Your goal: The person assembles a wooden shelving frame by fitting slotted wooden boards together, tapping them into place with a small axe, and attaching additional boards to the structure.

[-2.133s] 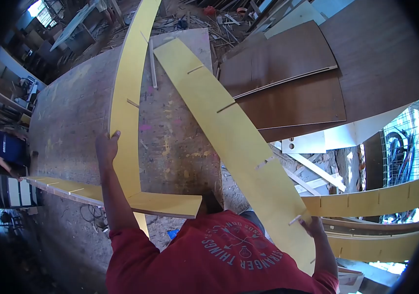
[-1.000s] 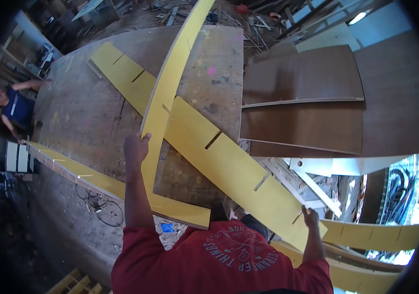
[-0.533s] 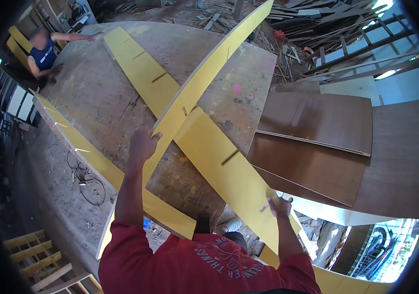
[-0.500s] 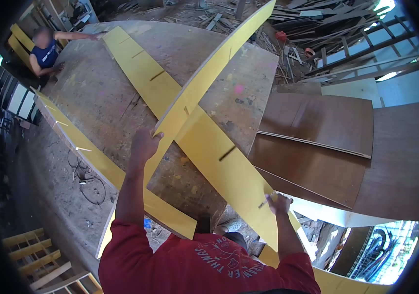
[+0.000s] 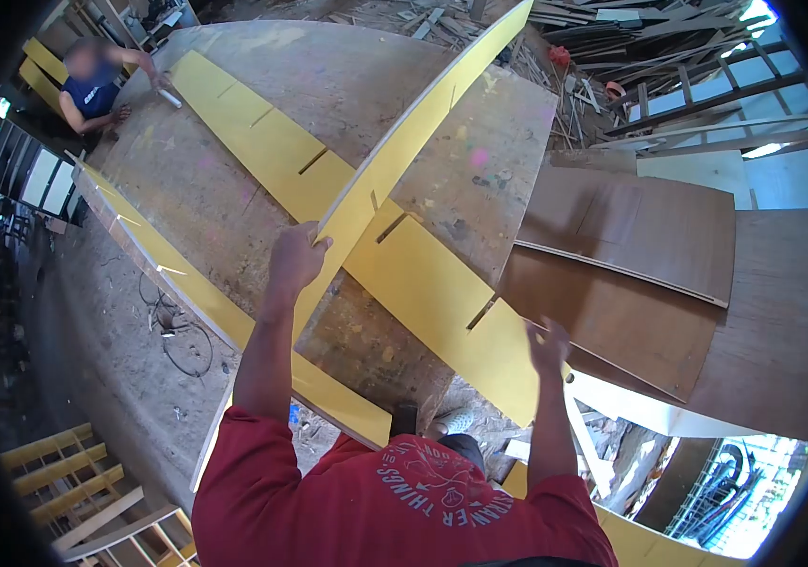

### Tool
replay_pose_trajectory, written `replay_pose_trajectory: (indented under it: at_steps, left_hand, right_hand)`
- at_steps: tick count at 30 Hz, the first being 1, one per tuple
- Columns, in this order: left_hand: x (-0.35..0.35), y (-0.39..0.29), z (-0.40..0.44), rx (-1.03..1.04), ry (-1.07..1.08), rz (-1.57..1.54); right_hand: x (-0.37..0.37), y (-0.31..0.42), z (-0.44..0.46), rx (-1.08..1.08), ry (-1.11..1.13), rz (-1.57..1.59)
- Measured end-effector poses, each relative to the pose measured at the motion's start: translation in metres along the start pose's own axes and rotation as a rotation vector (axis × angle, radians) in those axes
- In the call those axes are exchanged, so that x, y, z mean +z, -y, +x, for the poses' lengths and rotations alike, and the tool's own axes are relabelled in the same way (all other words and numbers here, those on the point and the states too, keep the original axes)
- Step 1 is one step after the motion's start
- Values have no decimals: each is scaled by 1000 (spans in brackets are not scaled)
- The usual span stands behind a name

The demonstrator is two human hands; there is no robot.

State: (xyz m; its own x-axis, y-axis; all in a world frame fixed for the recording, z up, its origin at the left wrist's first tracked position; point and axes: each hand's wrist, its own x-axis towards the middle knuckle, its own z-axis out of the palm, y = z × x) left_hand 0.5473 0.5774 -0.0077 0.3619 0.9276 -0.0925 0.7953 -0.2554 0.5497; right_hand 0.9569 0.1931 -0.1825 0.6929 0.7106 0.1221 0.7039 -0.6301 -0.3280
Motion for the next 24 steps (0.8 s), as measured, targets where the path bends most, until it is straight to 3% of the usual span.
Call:
replay_pose_trajectory:
  at_steps: [3,4,7,12,14,19,22,24]
  left_hand:
    - [0,-1,0,20,-18,-17]
    - [0,0,-1,32,-32,-18]
    - [0,3,-2,26,-27,-48]
    - [-9,-7,-11,27,-35,-49]
    - [-14,-13,-14,-3,-8,-41]
    - [-29,-30,-22,-73,51,18]
    - [-21,-19,-22,-8,-9,-126]
    - [-8,-2,-17,14,-52,-112]
  right_hand:
    - [-35,-77,-44,249,264,-10]
    - [-46,-74,-50,329,258,300]
    - [-70,-74,-21,222,558,185]
    - [-54,-73,11,109,491,210]
    - [-48,-46,42,183,557,144]
    - [-53,53,110,29,636,249]
    - [-30,89,135,-32,837,255]
    - [-29,129,142,-197,951,281]
